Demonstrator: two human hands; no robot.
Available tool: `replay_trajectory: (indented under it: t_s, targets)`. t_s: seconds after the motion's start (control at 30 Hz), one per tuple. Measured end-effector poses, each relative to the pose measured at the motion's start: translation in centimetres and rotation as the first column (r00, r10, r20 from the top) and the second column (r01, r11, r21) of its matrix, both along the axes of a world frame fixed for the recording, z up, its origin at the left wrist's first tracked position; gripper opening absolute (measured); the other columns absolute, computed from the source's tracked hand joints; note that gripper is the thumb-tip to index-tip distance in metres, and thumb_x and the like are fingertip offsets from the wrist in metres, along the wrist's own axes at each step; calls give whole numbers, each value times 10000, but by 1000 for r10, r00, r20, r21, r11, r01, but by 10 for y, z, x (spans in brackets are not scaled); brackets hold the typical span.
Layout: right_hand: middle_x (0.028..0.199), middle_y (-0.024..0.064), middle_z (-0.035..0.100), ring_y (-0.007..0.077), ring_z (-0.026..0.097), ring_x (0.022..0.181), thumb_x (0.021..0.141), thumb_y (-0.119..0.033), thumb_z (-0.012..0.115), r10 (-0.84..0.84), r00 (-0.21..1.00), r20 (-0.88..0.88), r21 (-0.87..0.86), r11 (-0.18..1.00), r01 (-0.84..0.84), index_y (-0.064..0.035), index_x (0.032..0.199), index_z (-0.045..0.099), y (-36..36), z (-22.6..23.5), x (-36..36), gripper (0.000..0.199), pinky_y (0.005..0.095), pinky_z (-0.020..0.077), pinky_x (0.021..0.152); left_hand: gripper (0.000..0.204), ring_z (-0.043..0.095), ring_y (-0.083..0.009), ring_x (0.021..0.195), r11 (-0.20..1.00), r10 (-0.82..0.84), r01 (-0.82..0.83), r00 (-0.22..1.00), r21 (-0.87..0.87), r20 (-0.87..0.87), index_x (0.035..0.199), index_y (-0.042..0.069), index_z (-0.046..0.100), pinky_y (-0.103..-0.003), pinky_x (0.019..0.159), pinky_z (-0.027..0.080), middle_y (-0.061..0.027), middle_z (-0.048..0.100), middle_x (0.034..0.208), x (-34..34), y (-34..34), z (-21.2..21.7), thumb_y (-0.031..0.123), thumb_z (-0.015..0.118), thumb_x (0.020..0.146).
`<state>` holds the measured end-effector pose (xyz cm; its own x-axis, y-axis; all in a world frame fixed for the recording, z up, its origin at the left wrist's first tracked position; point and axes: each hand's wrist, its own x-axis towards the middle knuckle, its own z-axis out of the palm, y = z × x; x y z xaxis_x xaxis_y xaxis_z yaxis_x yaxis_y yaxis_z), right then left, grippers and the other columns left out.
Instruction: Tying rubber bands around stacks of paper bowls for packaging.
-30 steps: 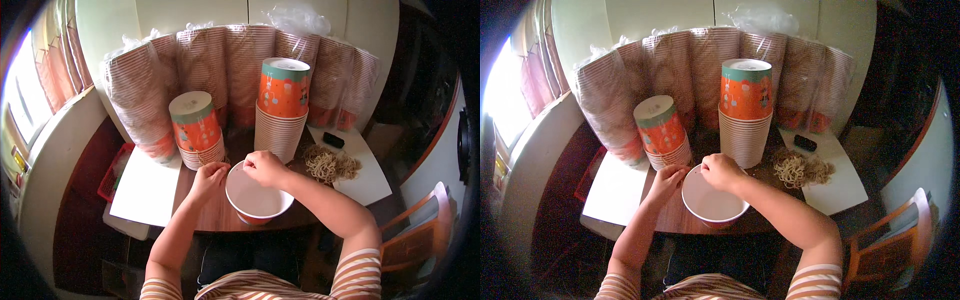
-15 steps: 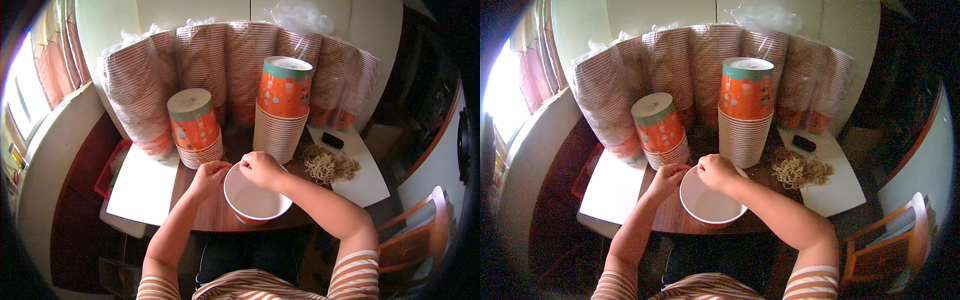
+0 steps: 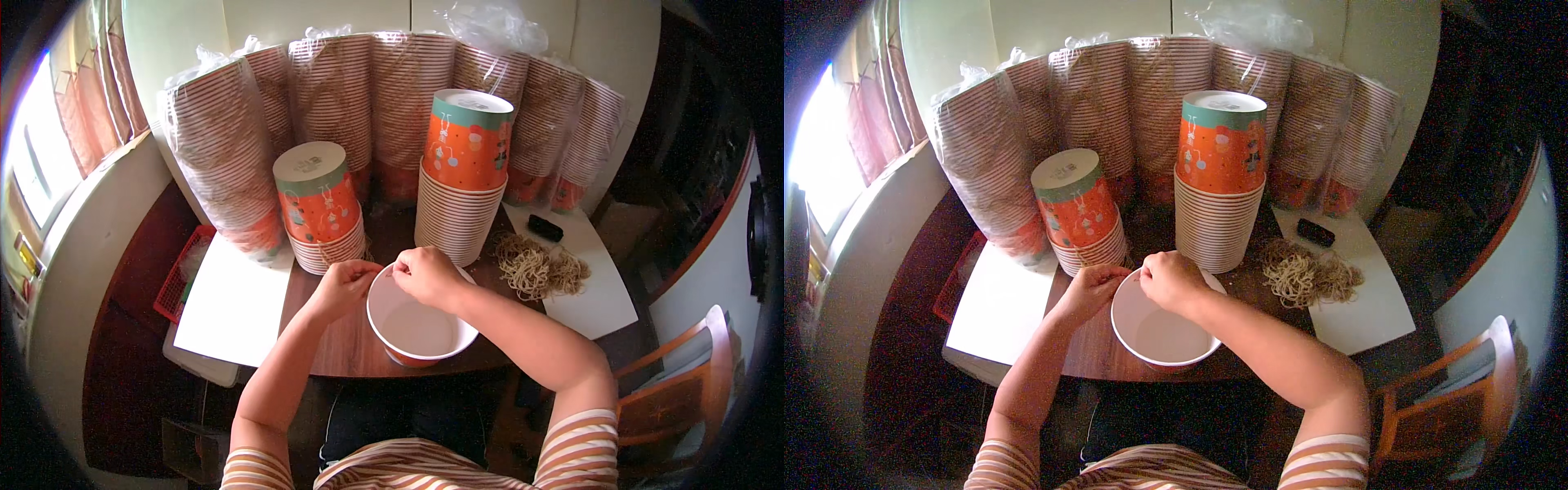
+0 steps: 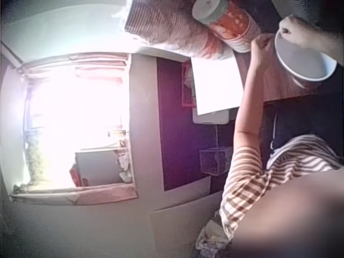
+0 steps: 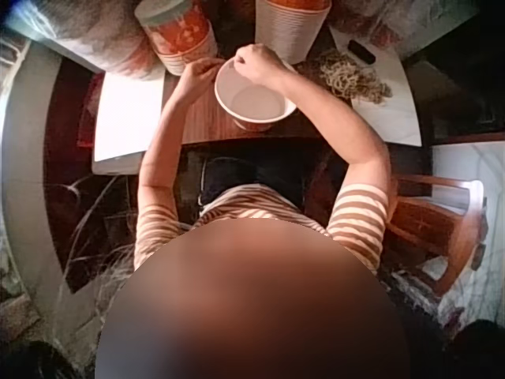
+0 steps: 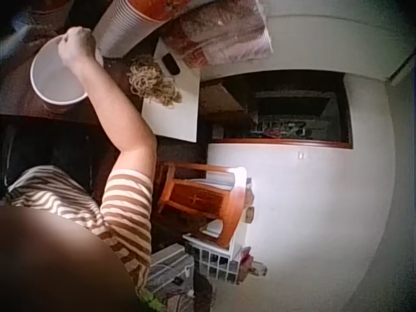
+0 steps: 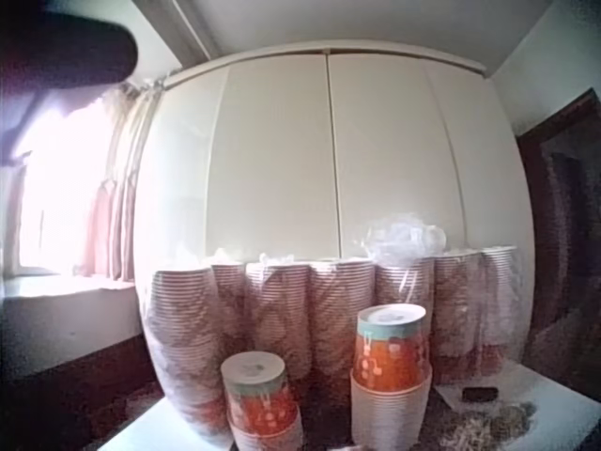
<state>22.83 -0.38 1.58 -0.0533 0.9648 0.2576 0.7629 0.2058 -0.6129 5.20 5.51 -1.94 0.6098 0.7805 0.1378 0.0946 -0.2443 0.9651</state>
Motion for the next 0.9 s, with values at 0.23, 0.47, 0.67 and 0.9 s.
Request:
replay_trajectory:
  t_s: [0.23,0.47,0.67,0.9]
  targets:
    - [695,173,637,325,635,647,753,-151,580,-78,996,-43,-38,996,77,-35,706,653,3,-3,-3,145,414,501,615,204,532,-49,717,996,-94,94,992,-4,-86,1023,-34,625,-209,627,454,-18,627,815,0,4,11,88,533,887]
    - [665,137,642,249,625,610,745,-152,601,-91,988,-123,-106,991,78,-35,714,662,3,-5,-6,135,359,487,584,198,587,-92,709,986,-149,161,969,44,-197,993,-25,634,-247,630,482,-48,647,781,-1,8,18,89,534,866]
    - [626,71,641,130,592,567,764,-144,611,-69,985,-155,-182,982,40,-33,687,658,0,-5,-6,144,289,459,541,167,612,-112,636,959,-6,106,935,263,-354,885,-19,652,-269,594,491,-88,639,661,-2,-2,29,97,558,810]
    - [702,51,645,103,575,596,768,-110,625,27,982,-188,-139,989,-53,-6,837,646,0,-14,3,127,277,457,547,156,593,-109,623,962,21,78,934,261,-356,834,-23,638,-262,588,481,-71,634,666,-1,-5,23,100,547,806]
